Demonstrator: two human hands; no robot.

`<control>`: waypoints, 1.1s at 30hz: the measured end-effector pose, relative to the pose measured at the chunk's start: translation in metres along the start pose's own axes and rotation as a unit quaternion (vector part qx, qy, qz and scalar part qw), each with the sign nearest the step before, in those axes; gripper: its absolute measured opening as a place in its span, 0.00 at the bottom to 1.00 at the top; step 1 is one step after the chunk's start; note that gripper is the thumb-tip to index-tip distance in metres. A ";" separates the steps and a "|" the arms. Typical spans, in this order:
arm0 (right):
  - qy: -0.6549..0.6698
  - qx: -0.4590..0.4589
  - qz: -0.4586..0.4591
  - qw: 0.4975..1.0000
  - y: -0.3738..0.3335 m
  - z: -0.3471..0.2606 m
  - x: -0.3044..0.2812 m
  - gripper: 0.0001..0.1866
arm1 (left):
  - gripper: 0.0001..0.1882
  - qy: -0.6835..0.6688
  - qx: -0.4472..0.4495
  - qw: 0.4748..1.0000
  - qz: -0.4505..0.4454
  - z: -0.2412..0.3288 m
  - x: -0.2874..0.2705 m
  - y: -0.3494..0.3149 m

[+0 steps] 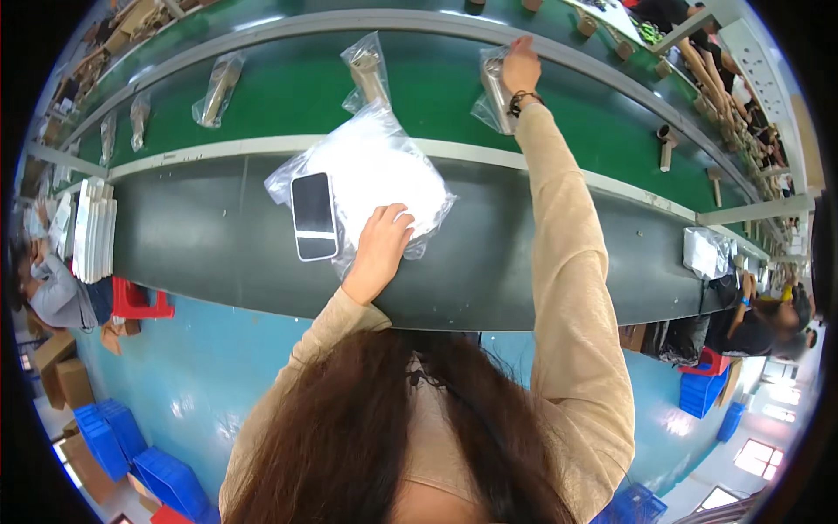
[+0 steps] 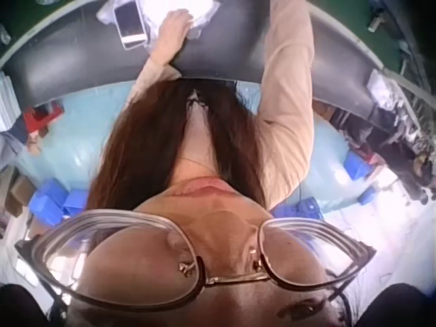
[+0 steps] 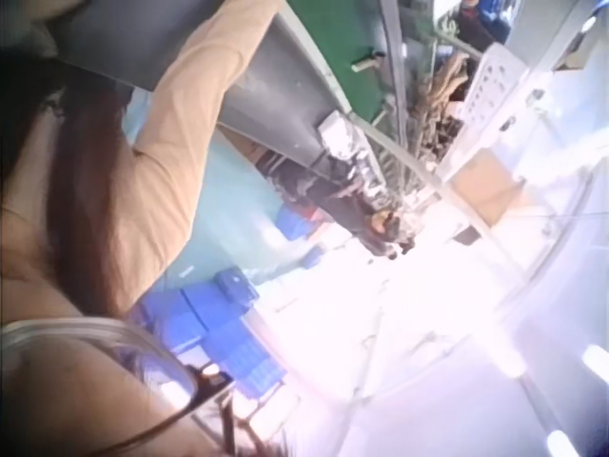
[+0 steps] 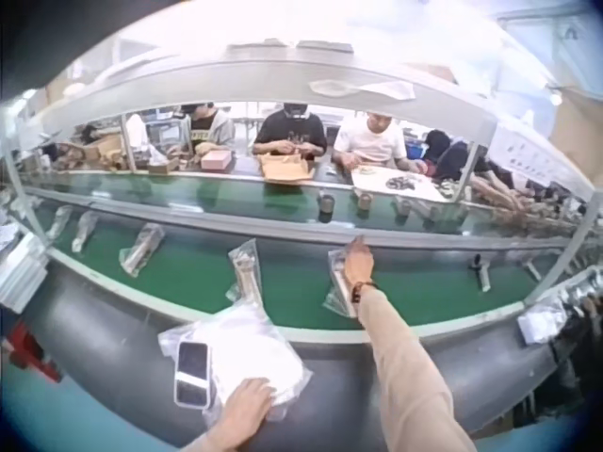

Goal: Packaging small fan components into plastic bags and placing them on a conveyor belt.

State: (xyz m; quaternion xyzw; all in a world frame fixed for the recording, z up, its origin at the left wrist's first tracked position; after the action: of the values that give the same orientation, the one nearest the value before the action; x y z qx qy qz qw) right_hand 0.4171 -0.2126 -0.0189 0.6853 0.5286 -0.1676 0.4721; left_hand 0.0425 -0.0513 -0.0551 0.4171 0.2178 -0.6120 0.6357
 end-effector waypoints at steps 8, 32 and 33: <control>0.070 0.049 -0.039 0.996 -0.001 0.070 -0.043 0.17 | 0.06 -0.075 -0.126 0.989 0.029 -0.008 -0.008 0.005; -0.364 0.120 -0.328 0.863 0.206 0.584 -0.182 0.46 | 0.11 -0.226 -0.291 0.929 -0.027 -0.032 -0.010 0.004; -0.338 0.131 -0.383 0.850 0.191 0.565 -0.126 0.43 | 0.09 -0.167 -0.289 0.942 -0.042 -0.025 -0.013 0.010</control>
State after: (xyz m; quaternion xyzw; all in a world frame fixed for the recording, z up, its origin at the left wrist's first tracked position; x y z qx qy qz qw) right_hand 0.6891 -0.7484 -0.1190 0.3848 0.5298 -0.6242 0.4263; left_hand 0.0556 -0.0249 -0.0565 0.0979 0.2928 -0.6098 0.7299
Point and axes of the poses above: each hand's wrist, its own y-axis towards the middle knuckle, its own x-axis out of the palm, z = x × y, the point moved 6 cm from there along y, towards the middle knuckle, and after that the axes turned 6 degrees about -z, right-handed, at the moved point
